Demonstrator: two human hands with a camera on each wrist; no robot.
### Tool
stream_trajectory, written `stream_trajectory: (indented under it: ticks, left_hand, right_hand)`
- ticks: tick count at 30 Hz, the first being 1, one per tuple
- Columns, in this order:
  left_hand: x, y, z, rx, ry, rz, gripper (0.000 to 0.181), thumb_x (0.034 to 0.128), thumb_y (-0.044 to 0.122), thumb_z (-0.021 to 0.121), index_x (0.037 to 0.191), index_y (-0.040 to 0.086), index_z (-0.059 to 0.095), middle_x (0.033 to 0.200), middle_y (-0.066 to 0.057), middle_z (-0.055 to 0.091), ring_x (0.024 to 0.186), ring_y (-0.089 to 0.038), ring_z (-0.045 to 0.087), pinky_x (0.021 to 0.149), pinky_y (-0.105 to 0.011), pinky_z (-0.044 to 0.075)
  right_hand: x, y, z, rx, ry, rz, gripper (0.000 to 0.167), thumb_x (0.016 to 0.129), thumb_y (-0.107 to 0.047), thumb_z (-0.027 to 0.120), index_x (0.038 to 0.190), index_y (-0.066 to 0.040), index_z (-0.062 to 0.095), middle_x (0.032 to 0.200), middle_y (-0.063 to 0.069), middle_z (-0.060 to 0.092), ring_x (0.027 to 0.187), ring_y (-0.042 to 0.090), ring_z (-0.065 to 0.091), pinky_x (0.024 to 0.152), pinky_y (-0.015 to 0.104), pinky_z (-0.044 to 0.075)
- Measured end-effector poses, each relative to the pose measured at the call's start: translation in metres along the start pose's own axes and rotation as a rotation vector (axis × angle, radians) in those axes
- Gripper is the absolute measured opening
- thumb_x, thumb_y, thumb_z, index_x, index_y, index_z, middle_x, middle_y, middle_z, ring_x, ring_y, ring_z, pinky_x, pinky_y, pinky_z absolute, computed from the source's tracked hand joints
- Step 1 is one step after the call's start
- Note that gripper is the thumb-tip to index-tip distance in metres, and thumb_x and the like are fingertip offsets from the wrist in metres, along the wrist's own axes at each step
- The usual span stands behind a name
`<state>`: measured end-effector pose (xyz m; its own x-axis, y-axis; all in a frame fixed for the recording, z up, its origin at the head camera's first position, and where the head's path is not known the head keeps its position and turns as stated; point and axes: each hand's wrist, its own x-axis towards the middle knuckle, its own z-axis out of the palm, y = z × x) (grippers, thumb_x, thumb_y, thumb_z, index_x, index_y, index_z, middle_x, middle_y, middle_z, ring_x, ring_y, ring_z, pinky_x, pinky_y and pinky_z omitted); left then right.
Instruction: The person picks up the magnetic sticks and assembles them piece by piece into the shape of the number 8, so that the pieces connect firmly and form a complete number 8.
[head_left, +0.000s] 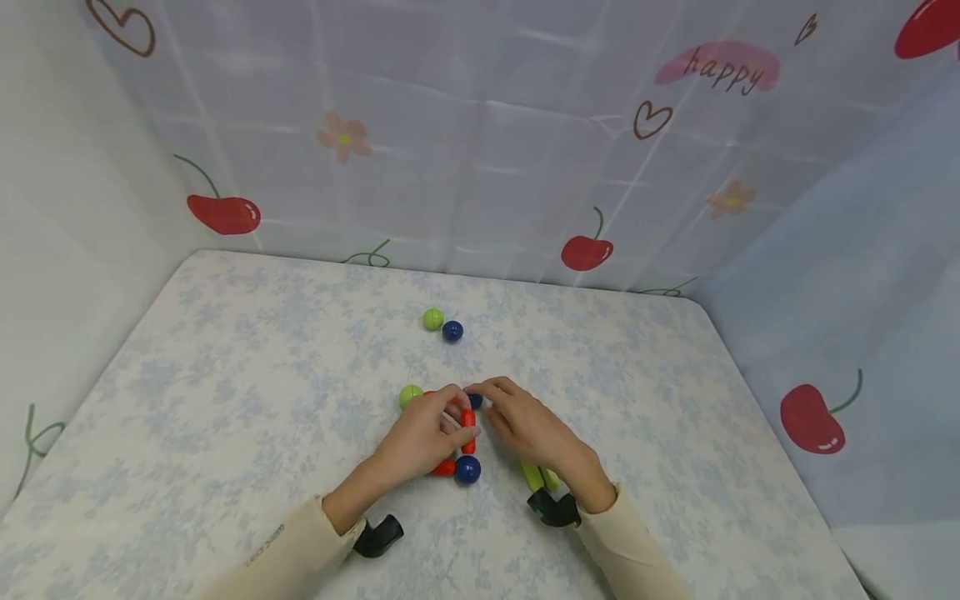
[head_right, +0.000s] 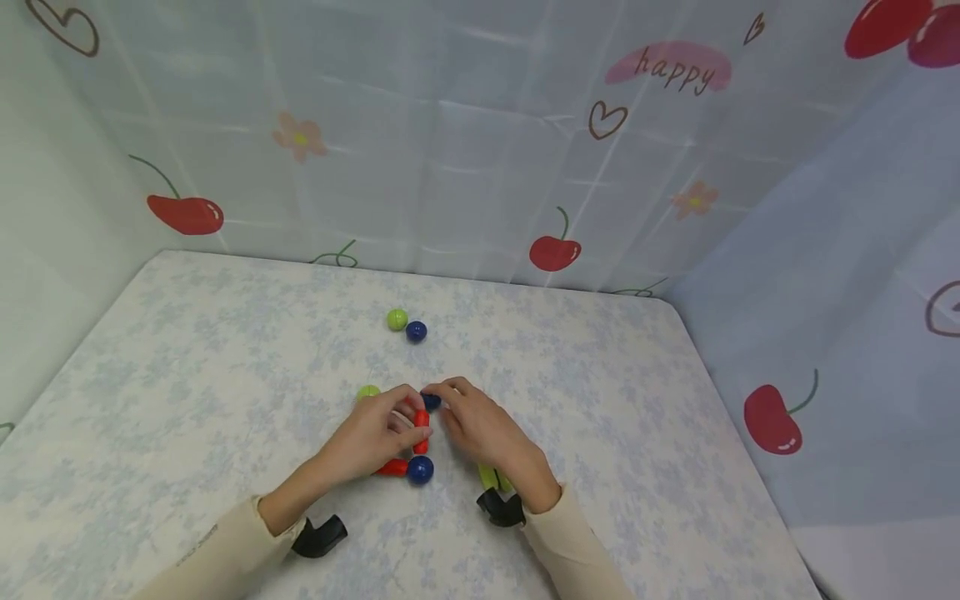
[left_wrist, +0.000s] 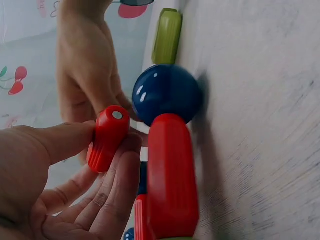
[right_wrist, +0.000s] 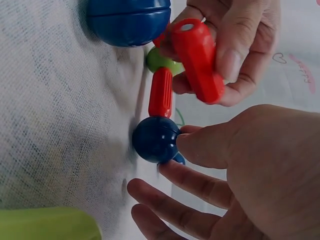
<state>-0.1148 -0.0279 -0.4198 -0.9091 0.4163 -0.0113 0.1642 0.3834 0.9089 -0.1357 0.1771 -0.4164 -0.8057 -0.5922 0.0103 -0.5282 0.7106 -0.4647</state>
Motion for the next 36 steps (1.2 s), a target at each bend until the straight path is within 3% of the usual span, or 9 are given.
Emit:
stream_trajectory:
  ticks: [9, 15, 19, 25, 32, 36]
  left_hand:
    - [0.001, -0.007, 0.011, 0.026, 0.000, 0.009, 0.021, 0.0925, 0.013, 0.072, 0.107, 0.005, 0.059, 0.097, -0.004, 0.067, 0.080, -0.010, 0.066, 0.072, -0.023, 0.055]
    - [0.000, -0.008, 0.008, 0.091, -0.010, 0.011, 0.025, 0.0939, 0.017, 0.071, 0.111, 0.005, 0.057, 0.097, -0.004, 0.069, 0.080, -0.011, 0.066, 0.071, -0.025, 0.055]
    - [-0.003, -0.006, -0.001, 0.107, -0.100, 0.001, 0.041, 0.0894, 0.023, 0.077, 0.120, 0.007, 0.054, 0.102, -0.005, 0.070, 0.077, -0.010, 0.064, 0.068, -0.027, 0.053]
    - [-0.009, -0.005, -0.006, 0.182, -0.243, 0.018, 0.072, 0.0742, 0.028, 0.090, 0.131, 0.011, 0.049, 0.101, -0.002, 0.066, 0.077, -0.012, 0.059, 0.068, -0.029, 0.048]
    - [-0.013, -0.004, -0.001, 0.371, -0.290, 0.084, 0.051, 0.0709, 0.021, 0.091, 0.112, 0.019, 0.061, 0.093, 0.006, 0.059, 0.089, -0.012, 0.056, 0.075, -0.028, 0.047]
    - [-0.014, -0.004, 0.000, 0.397, -0.285, 0.089, 0.046, 0.0730, 0.021, 0.090, 0.109, 0.021, 0.062, 0.095, 0.006, 0.060, 0.089, -0.012, 0.055, 0.075, -0.029, 0.047]
  right_hand:
    - [0.000, 0.000, 0.001, -0.004, 0.007, -0.019, 0.037, 0.102, -0.007, 0.056, 0.139, -0.011, 0.055, 0.132, 0.009, 0.057, 0.103, 0.019, 0.062, 0.091, 0.037, 0.055]
    - [0.000, 0.001, 0.000, -0.006, 0.001, -0.023, 0.037, 0.102, -0.008, 0.056, 0.139, -0.011, 0.055, 0.132, 0.008, 0.058, 0.102, 0.019, 0.062, 0.090, 0.037, 0.055]
    - [-0.001, 0.001, 0.000, -0.006, -0.001, -0.022, 0.038, 0.102, -0.008, 0.056, 0.139, -0.011, 0.055, 0.134, 0.008, 0.057, 0.106, 0.021, 0.062, 0.092, 0.039, 0.055]
    - [-0.001, 0.000, -0.001, -0.005, -0.007, -0.013, 0.038, 0.102, -0.010, 0.056, 0.140, -0.012, 0.054, 0.135, 0.009, 0.056, 0.109, 0.022, 0.062, 0.094, 0.040, 0.054]
    - [-0.001, 0.000, 0.000, -0.028, -0.010, -0.001, 0.038, 0.103, -0.011, 0.054, 0.141, -0.013, 0.054, 0.135, 0.007, 0.056, 0.096, 0.015, 0.058, 0.086, 0.035, 0.053]
    - [0.000, -0.001, 0.001, -0.032, -0.012, 0.004, 0.038, 0.103, -0.011, 0.054, 0.141, -0.013, 0.054, 0.135, 0.007, 0.056, 0.096, 0.015, 0.058, 0.085, 0.034, 0.053]
